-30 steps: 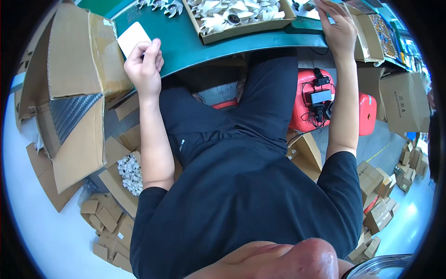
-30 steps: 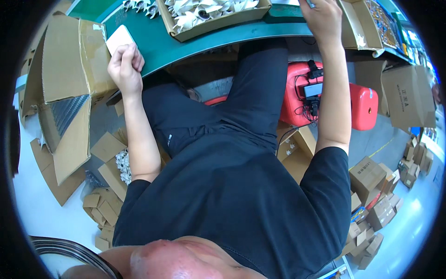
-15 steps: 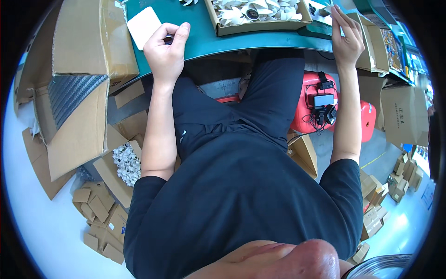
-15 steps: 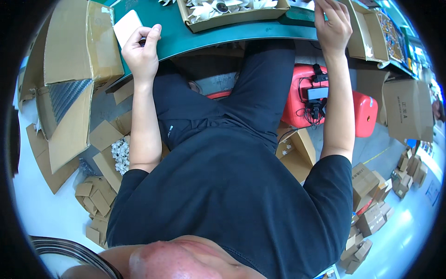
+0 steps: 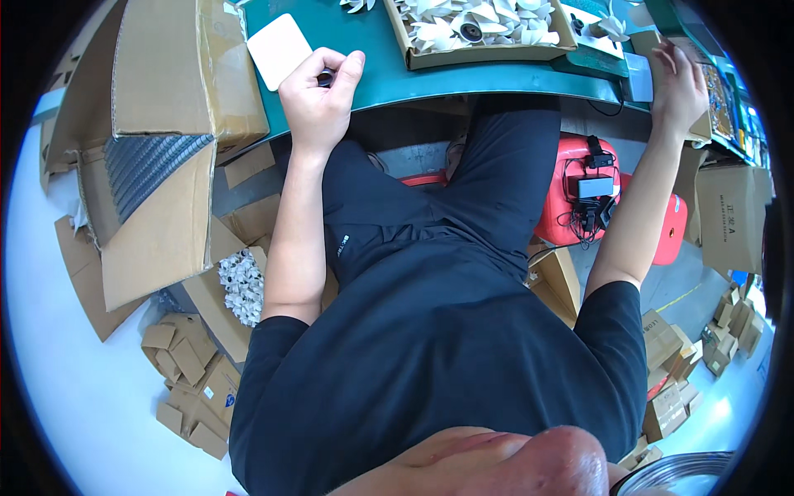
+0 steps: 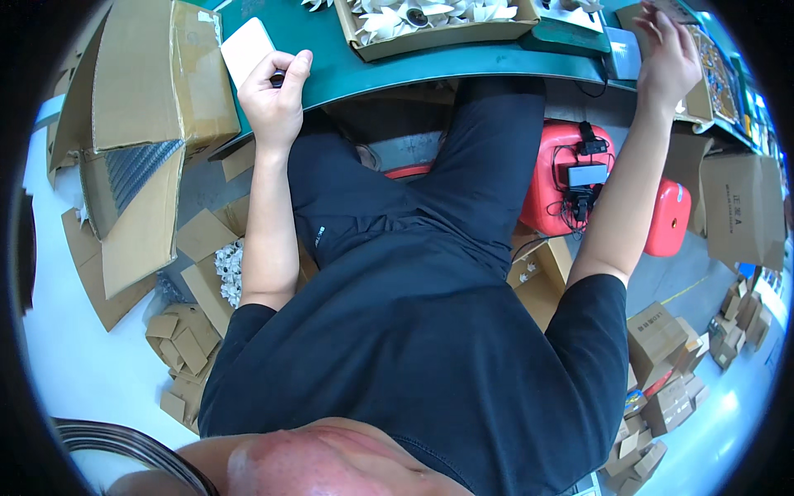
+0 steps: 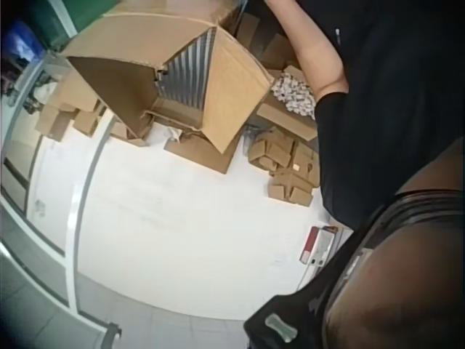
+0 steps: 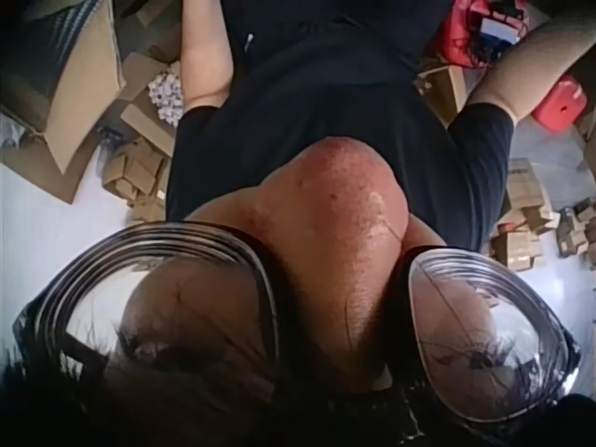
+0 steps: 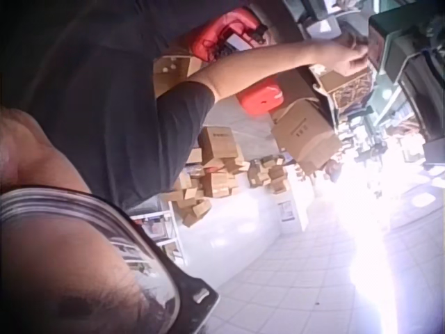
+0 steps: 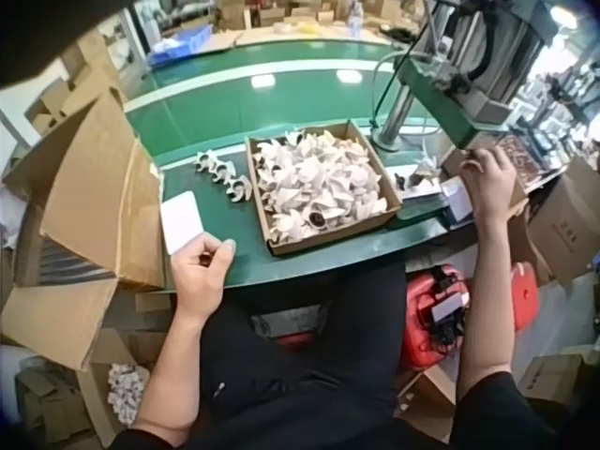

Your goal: Assembling or inspecting small cylindrical components at a production station.

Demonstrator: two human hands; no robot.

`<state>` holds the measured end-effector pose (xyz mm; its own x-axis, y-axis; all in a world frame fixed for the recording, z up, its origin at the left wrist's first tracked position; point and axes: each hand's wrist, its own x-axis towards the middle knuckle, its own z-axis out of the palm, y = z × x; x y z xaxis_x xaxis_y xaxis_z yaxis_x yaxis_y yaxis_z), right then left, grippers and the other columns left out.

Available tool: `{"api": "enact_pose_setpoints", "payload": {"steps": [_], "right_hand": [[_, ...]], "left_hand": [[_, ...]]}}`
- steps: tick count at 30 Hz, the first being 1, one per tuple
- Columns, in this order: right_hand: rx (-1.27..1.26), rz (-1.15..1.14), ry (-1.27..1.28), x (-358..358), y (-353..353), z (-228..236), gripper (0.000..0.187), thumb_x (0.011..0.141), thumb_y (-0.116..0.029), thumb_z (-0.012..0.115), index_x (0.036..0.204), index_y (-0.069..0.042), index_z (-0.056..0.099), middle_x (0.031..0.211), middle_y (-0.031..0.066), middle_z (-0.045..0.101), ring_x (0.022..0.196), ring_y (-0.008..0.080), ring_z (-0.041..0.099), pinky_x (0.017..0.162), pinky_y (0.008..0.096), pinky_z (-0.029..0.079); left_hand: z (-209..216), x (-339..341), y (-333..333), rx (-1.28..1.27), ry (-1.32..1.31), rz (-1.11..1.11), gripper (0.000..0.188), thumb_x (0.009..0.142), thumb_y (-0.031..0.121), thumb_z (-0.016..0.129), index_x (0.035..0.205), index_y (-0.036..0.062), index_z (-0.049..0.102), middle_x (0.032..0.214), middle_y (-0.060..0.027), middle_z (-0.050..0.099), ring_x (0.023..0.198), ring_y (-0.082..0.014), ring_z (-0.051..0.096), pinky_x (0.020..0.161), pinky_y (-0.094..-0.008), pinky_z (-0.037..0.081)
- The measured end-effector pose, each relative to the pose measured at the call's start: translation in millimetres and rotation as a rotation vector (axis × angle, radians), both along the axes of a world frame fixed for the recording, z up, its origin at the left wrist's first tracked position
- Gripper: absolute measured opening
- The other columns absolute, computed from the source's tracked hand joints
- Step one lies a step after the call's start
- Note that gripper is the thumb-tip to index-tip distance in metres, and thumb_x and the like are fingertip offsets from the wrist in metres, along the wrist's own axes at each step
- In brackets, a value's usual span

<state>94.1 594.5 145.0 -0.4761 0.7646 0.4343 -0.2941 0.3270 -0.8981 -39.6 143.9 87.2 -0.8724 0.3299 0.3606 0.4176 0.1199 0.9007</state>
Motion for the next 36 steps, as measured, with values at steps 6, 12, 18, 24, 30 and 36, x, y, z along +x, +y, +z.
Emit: {"api": "enact_pose_setpoints", "payload": {"steps": [6, 12, 18, 24, 30, 36], "right_hand": [[-0.169, 0.155, 0.034, -34.1, 73.0, -61.3, 0.025, 0.097, -0.011, 0.061, 0.104, 0.014, 0.063, 0.106, 0.0210, 0.068, 0.098, 0.0284, 0.069, 0.095, 0.0405, 0.055], [0.237, -0.039, -0.530, -39.3, 92.5, -75.8, 0.033, 0.098, -0.025, 0.061, 0.109, 0.005, 0.069, 0.110, 0.0133, 0.071, 0.101, 0.0189, 0.066, 0.086, 0.0326, 0.052], [0.282, 0.290, -0.097, -20.7, -31.5, -39.0, 0.025, 0.099, -0.018, 0.062, 0.109, 0.005, 0.068, 0.113, 0.0122, 0.068, 0.105, 0.0202, 0.064, 0.093, 0.0335, 0.051], [0.313, 0.106, -0.078, -23.6, -50.0, -46.3, 0.020, 0.091, 0.000, 0.071, 0.111, 0.004, 0.068, 0.114, 0.0092, 0.068, 0.102, 0.0153, 0.065, 0.087, 0.0278, 0.053], [0.429, -0.113, 0.133, -27.9, -79.3, -41.4, 0.021, 0.087, 0.001, 0.075, 0.107, 0.004, 0.068, 0.110, 0.0089, 0.068, 0.096, 0.0158, 0.066, 0.084, 0.0275, 0.054], [0.809, -0.081, 0.191, -35.9, -168.7, -25.9, 0.024, 0.080, -0.002, 0.081, 0.100, 0.002, 0.068, 0.107, 0.0124, 0.067, 0.097, 0.0229, 0.066, 0.082, 0.0314, 0.055]], "left_hand": [[1.9, 1.5, 10.2, -0.012, -0.019, 0.011, 0.026, 0.091, 0.014, 0.073, 0.072, 0.0009, 0.063, 0.066, 0.0037, 0.058, 0.063, -0.0032, 0.048, 0.058, -0.0205, 0.038], [5.8, 3.9, 11.9, -0.010, -0.039, 0.032, 0.024, 0.092, 0.014, 0.072, 0.073, 0.0014, 0.064, 0.064, 0.0030, 0.058, 0.060, -0.0031, 0.050, 0.054, -0.0207, 0.039], [1.6, 3.1, -4.7, 0.101, -0.028, 0.053, 0.021, 0.098, 0.017, 0.060, 0.084, 0.0017, 0.064, 0.069, 0.0018, 0.056, 0.062, -0.0035, 0.049, 0.054, -0.0206, 0.037], [13.0, -11.1, -8.0, 0.442, -0.437, -0.159, 0.024, 0.104, 0.022, 0.043, 0.101, 0.0039, 0.058, 0.070, 0.0008, 0.045, 0.056, -0.0059, 0.039, 0.049, -0.0215, 0.032], [5.4, -19.3, -22.6, 0.556, -0.521, -0.198, 0.025, 0.104, 0.024, 0.043, 0.099, 0.0038, 0.057, 0.069, 0.0003, 0.044, 0.055, -0.0067, 0.038, 0.048, -0.0210, 0.033], [4.4, -17.2, -19.4, 0.555, -0.517, -0.218, 0.042, 0.108, 0.037, 0.035, 0.100, 0.0023, 0.056, 0.066, 0.0004, 0.041, 0.055, -0.0078, 0.037, 0.049, -0.0224, 0.032]]}}
